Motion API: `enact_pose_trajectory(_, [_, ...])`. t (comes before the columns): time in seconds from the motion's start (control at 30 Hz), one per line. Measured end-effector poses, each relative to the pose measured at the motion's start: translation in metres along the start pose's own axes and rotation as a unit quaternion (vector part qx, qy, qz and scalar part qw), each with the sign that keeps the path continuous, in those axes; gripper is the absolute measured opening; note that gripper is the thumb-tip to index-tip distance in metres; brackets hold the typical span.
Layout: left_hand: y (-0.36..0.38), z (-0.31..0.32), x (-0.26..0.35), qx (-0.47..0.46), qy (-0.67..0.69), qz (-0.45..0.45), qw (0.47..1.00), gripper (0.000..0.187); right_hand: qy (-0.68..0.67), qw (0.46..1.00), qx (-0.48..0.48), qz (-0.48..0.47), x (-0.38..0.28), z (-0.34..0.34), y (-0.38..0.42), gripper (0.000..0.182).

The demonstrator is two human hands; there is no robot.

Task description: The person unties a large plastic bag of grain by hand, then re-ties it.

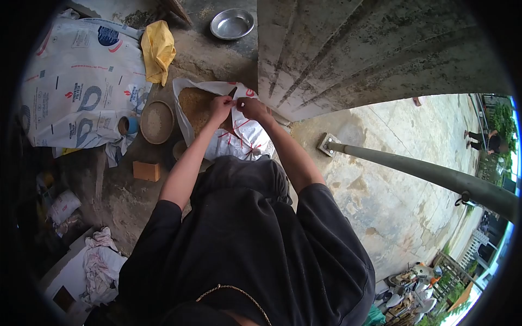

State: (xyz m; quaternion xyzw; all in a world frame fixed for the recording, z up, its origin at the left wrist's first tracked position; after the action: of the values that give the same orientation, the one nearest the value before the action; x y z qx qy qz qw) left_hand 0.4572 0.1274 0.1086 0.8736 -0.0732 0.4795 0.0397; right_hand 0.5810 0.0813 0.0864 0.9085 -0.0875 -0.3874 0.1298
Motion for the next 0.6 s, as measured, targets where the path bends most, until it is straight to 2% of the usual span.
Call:
enact_pose_trajectory(0.1, [-0.001,0.0,-0.016,-0.043,-0.015,-0.015,0.999,0.016,-0.056,0.997,-0.049,-0.033,0.019,0.017,-0.014,0.016])
enact_pose_trajectory(0.17, [0.005,0.009,-0.023,-0.084,-0.061,0.129,0.986,0.019,-0.22,0.969,-0.075,-0.082,0.02,0.023,-0.015,0.014])
enact_pose_trajectory(0.2, [0.015,0.001,-0.009,-0.055,-0.171,0.216,0.96,0.023,-0.218,0.969,-0.093,-0.064,0.016,0.017,-0.008,0.015])
enact_pose_trajectory(0.23, [0.018,-0.006,0.007,-0.051,-0.171,0.211,0.961,0.023,-0.217,0.969,-0.098,-0.065,0.014,0.015,-0.007,0.015])
enact_pose_trajectory(0.3, [0.027,0.004,0.029,-0.163,-0.271,0.213,0.924,0.017,-0.206,0.97,-0.126,-0.033,0.022,0.02,-0.006,0.017])
enact_pose_trajectory(0.43, [0.018,-0.001,0.025,-0.156,-0.269,0.255,0.916,0.012,-0.281,0.955,-0.097,-0.007,0.022,0.021,-0.007,0.031])
enact_pose_trajectory(0.5, [0.016,-0.014,0.02,-0.147,-0.256,0.282,0.913,0.011,-0.13,0.989,0.031,0.059,0.027,0.003,-0.012,0.055])
enact_pose_trajectory(0.53, [0.014,-0.026,0.022,-0.145,-0.261,0.279,0.913,0.012,-0.009,0.998,0.048,0.032,0.003,-0.009,-0.004,0.06])
enact_pose_trajectory(0.57, [0.014,-0.037,0.023,-0.147,-0.261,0.277,0.913,0.012,-0.01,0.998,0.047,0.033,0.001,-0.005,-0.004,0.06])
enact_pose_trajectory(0.6, [0.012,-0.048,0.022,-0.156,-0.28,0.256,0.912,0.012,0.07,0.996,0.061,-0.007,-0.006,-0.005,-0.007,0.052])
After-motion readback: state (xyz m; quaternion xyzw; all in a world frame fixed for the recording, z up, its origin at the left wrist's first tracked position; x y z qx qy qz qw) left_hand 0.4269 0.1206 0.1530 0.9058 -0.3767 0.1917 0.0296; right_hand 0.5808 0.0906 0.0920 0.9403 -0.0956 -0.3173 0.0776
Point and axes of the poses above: each hand's wrist, its own y-axis away from the middle knuckle, its own z-axis out of the palm, x = y × z, the point moved 9 cm from there along -y, towards the middle knuckle, and after that the axes turned 12 degrees about x, right-handed, at the moved point
